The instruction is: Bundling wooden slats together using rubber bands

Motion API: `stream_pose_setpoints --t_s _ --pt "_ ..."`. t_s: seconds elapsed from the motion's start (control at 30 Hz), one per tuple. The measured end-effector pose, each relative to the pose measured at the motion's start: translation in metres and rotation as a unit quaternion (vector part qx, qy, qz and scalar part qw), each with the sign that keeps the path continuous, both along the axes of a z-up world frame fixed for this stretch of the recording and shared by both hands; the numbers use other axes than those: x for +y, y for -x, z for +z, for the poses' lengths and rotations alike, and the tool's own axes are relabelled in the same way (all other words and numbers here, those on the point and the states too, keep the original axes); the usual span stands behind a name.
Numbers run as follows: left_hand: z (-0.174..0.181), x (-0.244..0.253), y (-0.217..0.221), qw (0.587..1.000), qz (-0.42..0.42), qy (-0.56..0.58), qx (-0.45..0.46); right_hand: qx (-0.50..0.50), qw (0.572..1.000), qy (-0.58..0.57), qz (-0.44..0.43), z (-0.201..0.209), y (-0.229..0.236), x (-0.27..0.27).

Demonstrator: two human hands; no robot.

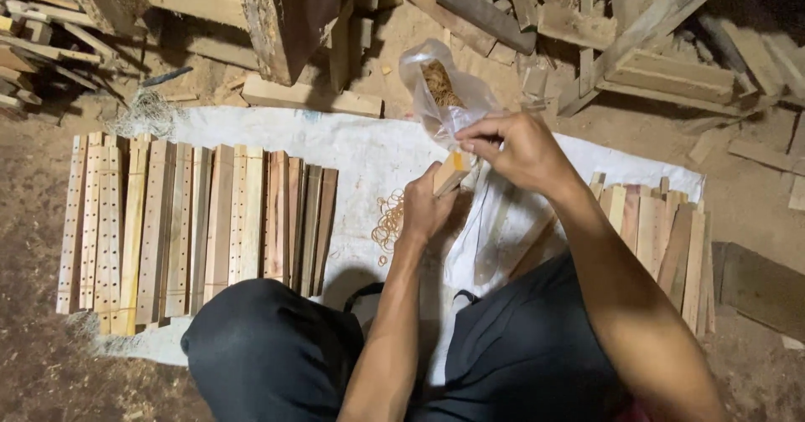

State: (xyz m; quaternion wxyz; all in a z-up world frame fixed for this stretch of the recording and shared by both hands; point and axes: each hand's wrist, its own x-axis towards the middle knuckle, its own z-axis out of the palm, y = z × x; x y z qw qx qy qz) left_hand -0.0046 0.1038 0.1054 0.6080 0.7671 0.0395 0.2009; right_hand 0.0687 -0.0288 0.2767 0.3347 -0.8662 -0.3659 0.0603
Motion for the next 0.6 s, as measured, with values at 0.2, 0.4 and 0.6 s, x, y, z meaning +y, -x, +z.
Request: stream_pose_setpoints --t_s 0.2,0.4,0.6 --pt "0.003 0.008 0.004 0.999 0.001 -0.050 0.015 -0.019 0.998 0.027 0.052 0.033 0.020 0.003" --pt "0.011 0.011 0.006 0.997 0.037 -0.044 0.059 -0.030 0.995 0.014 0.094 0.040 0.028 0.010" --pt "0.032 0.006 0.005 0.996 0.057 0.014 0.063 -0.049 0.994 0.028 0.090 0.028 0.024 -0.003"
